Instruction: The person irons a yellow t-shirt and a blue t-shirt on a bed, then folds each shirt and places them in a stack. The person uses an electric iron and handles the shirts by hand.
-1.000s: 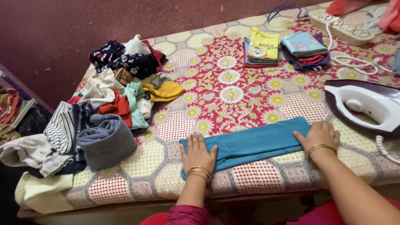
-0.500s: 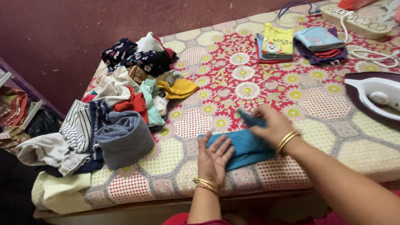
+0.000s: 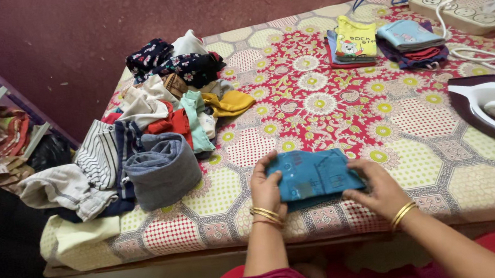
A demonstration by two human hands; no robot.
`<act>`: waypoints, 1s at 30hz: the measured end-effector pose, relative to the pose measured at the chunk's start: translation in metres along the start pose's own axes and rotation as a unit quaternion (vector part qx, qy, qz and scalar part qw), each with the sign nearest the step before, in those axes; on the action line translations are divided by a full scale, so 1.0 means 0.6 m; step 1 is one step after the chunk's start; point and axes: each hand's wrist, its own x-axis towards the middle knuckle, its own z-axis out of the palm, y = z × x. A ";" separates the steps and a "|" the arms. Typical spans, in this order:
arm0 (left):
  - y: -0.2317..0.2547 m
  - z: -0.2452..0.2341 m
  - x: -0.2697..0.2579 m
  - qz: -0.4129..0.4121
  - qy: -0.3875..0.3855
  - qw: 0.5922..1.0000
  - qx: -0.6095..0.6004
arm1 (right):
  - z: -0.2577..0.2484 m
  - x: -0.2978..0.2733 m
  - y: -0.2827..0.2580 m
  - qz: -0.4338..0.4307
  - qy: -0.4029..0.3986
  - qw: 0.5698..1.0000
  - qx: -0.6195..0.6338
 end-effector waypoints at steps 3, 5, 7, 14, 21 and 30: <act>-0.006 -0.032 0.007 -0.022 0.019 0.970 0.242 | 0.017 -0.001 0.009 -0.080 -0.033 0.991 -0.102; -0.001 -0.042 0.004 -0.002 0.013 0.941 0.339 | 0.028 -0.001 0.006 -0.044 -0.090 0.983 -0.154; 0.011 -0.041 -0.003 0.045 0.042 0.880 0.470 | 0.032 0.001 0.002 -0.030 -0.126 0.973 -0.193; 0.004 0.055 -0.057 0.358 -0.070 0.713 0.598 | 0.055 0.023 -0.015 -0.011 -0.197 0.940 -0.280; -0.005 0.097 -0.060 0.105 -0.095 0.623 0.769 | 0.087 0.048 -0.006 0.035 -0.222 0.937 -0.269; -0.014 0.077 -0.054 0.087 0.003 0.564 0.821 | 0.077 0.075 0.059 0.265 -0.105 0.927 -0.244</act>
